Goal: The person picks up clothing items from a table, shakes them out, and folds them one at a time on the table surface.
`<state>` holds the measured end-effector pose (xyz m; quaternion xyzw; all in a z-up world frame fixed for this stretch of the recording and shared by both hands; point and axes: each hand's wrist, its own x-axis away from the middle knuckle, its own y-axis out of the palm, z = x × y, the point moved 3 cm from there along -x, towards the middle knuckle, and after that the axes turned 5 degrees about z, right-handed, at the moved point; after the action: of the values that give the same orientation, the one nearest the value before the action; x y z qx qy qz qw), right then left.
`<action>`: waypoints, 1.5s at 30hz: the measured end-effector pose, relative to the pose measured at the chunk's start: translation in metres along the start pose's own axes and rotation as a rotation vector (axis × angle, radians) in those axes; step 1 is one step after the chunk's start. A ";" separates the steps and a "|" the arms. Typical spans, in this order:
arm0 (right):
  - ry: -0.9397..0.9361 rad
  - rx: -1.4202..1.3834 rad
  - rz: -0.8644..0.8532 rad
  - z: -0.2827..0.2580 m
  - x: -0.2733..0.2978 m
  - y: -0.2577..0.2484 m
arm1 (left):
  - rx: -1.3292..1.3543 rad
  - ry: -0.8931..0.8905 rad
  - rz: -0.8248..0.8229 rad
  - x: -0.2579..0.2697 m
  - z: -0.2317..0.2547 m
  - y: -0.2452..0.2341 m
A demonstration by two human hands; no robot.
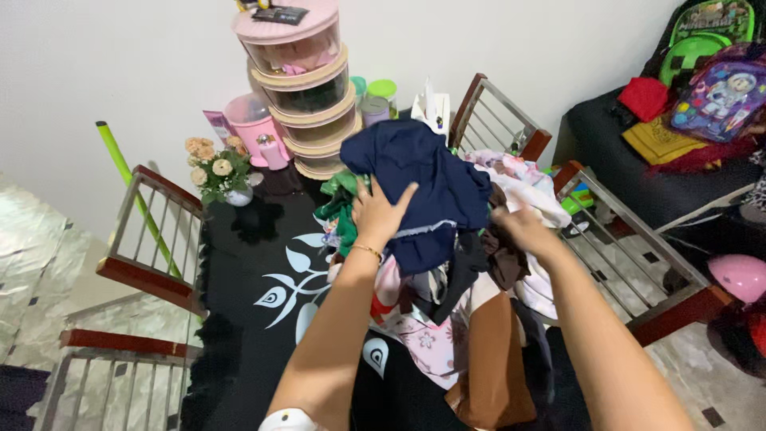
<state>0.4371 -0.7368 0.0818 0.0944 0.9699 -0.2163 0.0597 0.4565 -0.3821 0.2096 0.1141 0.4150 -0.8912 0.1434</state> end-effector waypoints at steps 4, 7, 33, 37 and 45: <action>0.305 0.476 0.405 0.080 0.012 -0.065 | 0.080 0.061 0.231 0.006 0.032 -0.017; 0.566 0.756 0.125 0.132 0.024 -0.060 | 0.041 0.130 0.195 0.036 0.063 -0.031; -0.183 -0.279 0.404 -0.425 0.056 -0.066 | -0.270 0.379 -0.112 0.067 0.007 -0.063; -0.553 -0.521 0.273 -0.468 0.044 -0.044 | -0.355 0.332 -0.128 0.057 -0.062 -0.090; -0.067 0.070 0.274 -0.437 0.031 0.012 | -0.390 0.040 -0.479 0.080 -0.136 -0.161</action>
<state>0.3770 -0.5332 0.4655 0.2209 0.9372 -0.2428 0.1179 0.3371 -0.1910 0.2121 0.0009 0.5959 -0.8009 -0.0596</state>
